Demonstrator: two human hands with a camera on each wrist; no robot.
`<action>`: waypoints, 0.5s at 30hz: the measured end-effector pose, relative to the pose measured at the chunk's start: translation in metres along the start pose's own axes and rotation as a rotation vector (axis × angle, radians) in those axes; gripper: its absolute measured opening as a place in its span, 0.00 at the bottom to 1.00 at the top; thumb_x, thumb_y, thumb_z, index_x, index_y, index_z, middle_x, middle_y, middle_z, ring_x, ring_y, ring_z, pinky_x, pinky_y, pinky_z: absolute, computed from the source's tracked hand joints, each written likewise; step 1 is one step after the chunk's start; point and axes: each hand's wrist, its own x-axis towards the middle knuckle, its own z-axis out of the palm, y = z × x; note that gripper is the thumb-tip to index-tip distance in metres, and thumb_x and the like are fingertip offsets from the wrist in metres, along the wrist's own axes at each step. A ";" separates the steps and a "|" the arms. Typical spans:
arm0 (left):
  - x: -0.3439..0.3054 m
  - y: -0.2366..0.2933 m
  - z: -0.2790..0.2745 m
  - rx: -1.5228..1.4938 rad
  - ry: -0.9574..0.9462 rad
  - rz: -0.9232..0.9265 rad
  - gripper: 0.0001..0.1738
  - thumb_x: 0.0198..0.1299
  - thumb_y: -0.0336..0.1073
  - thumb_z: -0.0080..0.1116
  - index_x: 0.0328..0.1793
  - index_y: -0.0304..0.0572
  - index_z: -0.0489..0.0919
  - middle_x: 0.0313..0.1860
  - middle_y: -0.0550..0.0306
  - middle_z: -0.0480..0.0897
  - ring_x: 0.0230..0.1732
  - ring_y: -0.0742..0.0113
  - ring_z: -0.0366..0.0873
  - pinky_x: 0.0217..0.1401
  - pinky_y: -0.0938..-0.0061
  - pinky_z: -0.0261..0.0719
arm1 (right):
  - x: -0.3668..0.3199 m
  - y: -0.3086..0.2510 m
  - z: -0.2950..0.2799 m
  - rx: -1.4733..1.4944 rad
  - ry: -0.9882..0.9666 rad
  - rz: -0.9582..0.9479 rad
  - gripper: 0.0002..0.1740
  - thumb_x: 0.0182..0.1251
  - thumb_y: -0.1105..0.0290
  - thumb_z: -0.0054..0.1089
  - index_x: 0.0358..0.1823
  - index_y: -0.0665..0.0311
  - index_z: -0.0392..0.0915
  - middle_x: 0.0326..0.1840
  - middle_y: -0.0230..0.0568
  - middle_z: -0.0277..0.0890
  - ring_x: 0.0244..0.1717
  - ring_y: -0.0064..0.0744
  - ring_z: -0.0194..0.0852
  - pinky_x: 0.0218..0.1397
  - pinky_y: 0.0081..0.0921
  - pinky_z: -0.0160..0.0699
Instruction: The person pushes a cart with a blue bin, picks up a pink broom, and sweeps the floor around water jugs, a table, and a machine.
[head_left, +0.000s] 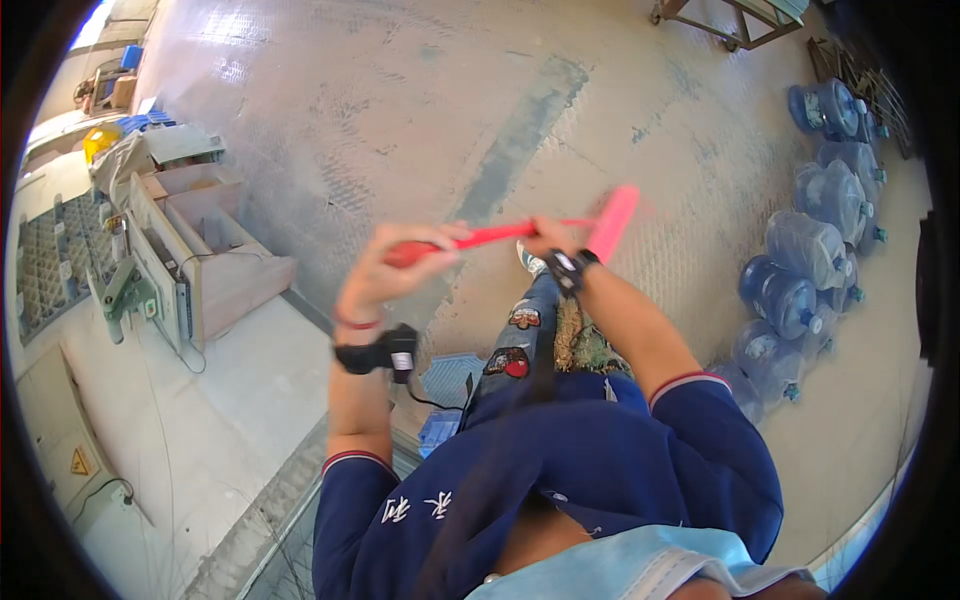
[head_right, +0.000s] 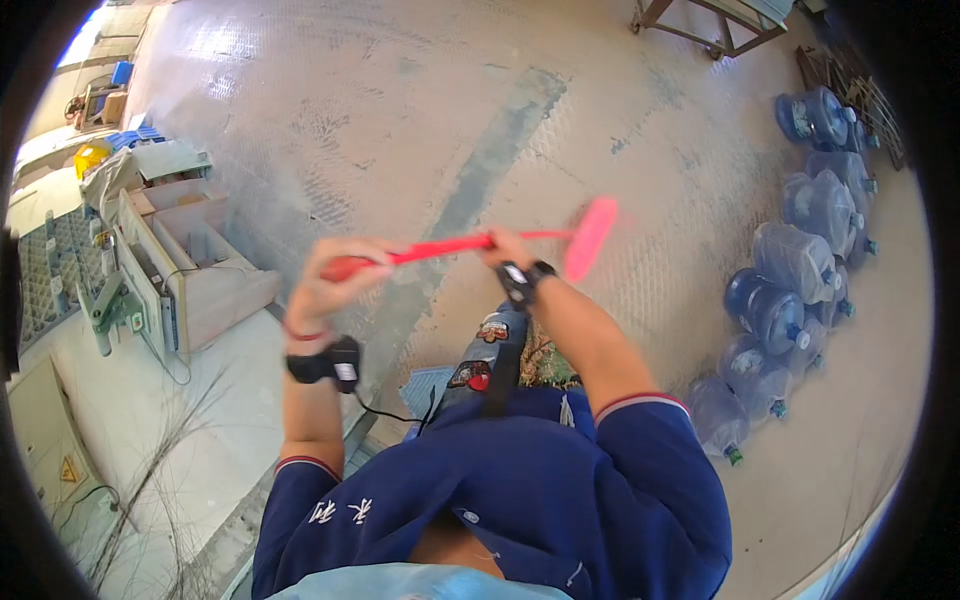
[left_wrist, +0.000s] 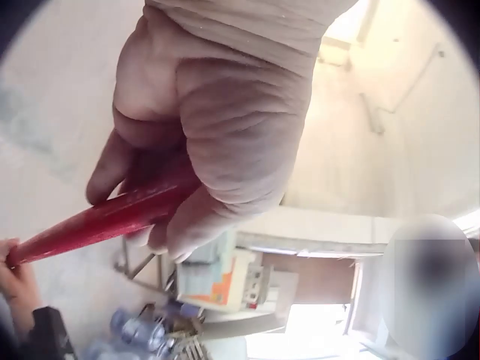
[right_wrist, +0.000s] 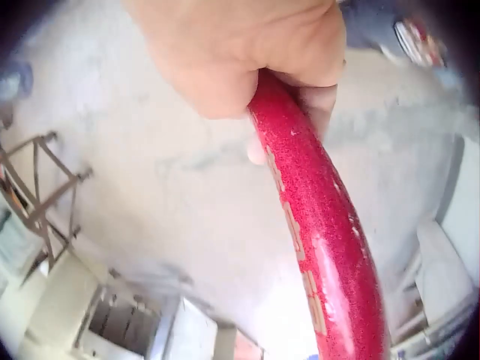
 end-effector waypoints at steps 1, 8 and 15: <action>-0.002 0.026 -0.021 0.069 0.043 0.008 0.03 0.45 0.21 0.57 0.28 0.31 0.77 0.39 0.45 0.80 0.45 0.57 0.77 0.48 0.71 0.73 | 0.068 -0.067 0.041 0.479 0.076 0.217 0.02 0.53 0.76 0.48 0.29 0.64 0.68 0.23 0.39 0.67 0.30 0.33 0.69 0.30 0.28 0.70; 0.020 0.063 -0.042 0.661 0.120 0.037 0.06 0.40 0.27 0.57 0.26 0.33 0.74 0.28 0.46 0.78 0.31 0.52 0.78 0.32 0.73 0.74 | 0.221 -0.242 0.127 1.307 -0.071 0.502 0.07 0.56 0.75 0.49 0.23 0.62 0.61 0.18 0.32 0.63 0.21 0.29 0.65 0.26 0.25 0.73; 0.017 0.037 0.005 0.902 0.024 0.318 0.11 0.32 0.27 0.63 0.23 0.37 0.72 0.35 0.48 0.77 0.46 0.49 0.75 0.46 0.68 0.75 | 0.209 -0.271 0.096 1.290 -0.409 0.408 0.08 0.63 0.70 0.48 0.30 0.67 0.63 0.18 0.29 0.61 0.21 0.20 0.63 0.27 0.15 0.72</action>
